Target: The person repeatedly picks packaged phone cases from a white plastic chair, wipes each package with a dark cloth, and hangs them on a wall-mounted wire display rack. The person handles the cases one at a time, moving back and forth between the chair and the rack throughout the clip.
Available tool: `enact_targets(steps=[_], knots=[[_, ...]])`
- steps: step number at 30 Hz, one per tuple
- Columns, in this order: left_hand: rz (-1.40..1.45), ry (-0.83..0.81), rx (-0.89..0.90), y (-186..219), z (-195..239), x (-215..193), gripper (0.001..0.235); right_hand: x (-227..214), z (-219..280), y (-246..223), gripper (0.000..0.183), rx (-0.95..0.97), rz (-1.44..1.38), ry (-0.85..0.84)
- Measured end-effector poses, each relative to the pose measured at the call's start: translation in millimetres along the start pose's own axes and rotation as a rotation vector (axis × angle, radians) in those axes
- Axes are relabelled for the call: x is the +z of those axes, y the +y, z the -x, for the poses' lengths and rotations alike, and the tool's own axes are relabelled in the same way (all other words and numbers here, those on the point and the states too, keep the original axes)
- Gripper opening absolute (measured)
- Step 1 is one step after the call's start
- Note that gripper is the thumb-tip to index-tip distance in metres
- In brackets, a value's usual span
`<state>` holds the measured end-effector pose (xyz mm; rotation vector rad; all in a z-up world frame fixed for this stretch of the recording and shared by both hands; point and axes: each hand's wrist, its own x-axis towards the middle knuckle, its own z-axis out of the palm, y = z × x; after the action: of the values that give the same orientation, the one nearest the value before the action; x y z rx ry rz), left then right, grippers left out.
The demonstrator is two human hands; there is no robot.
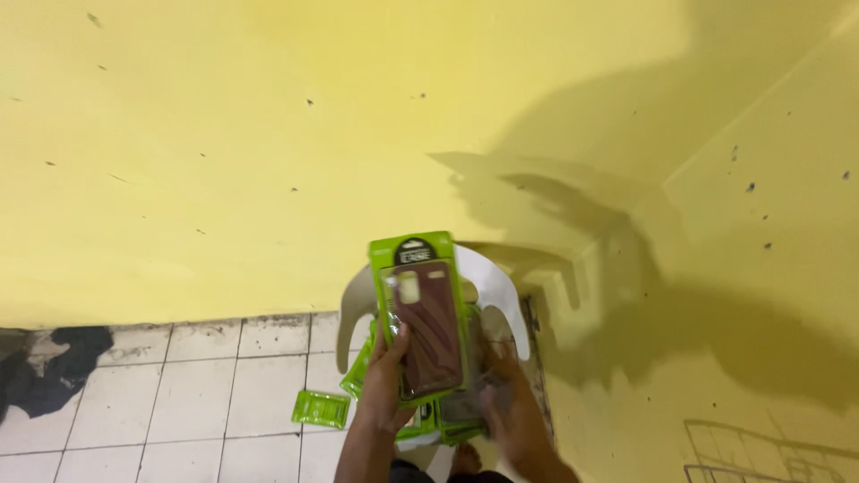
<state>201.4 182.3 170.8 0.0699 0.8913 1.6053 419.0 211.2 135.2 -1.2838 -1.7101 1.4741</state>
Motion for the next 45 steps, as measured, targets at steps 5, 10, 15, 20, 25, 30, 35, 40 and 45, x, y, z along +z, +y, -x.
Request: enact_targets(steps=[5, 10, 15, 20, 25, 30, 35, 40, 45], knots=[[-0.137, -0.247, -0.029, -20.5, 9.6, 26.5, 0.071, -36.8, -20.0, -9.7, 0.056, 0.035, -0.287, 0.134], [0.162, -0.418, -0.211, -39.6, 24.5, 40.2, 0.059, 27.0, 1.8, -61.7, 0.064, -0.793, 0.333, 0.118], [0.358, -0.369, -0.148, -20.0, 20.2, 35.1, 0.058, 40.2, 32.4, -108.9, 0.074, -0.746, 0.77, -0.035], [0.46, -0.446, -0.191, -41.6, 28.0, 27.6, 0.067, 0.4, 6.8, -162.1, 0.066, -0.739, 0.643, 0.247], [0.466, -0.74, -0.134, -65.6, 34.5, 18.1, 0.077, -21.1, -17.9, -180.9, 0.06, -0.699, 0.456, 0.242], [0.381, -0.206, 0.219, -51.3, 18.3, 37.0, 0.069, 25.2, 24.4, -142.0, 0.059, -0.686, 0.298, -0.007], [-0.608, 0.015, 0.735, -27.7, 29.3, 50.5, 0.06, 35.8, 37.5, -75.9, 0.06, -0.278, -0.335, -0.16], [-0.337, 0.057, 0.499, -27.9, 39.9, 41.4, 0.071, 1.7, -3.6, -37.1, 0.033, 0.033, -0.408, 0.081], [0.044, 0.178, 0.254, -50.4, 22.5, 10.4, 0.04, -5.4, -13.8, -21.9, 0.03, 0.102, -0.175, -0.01]])
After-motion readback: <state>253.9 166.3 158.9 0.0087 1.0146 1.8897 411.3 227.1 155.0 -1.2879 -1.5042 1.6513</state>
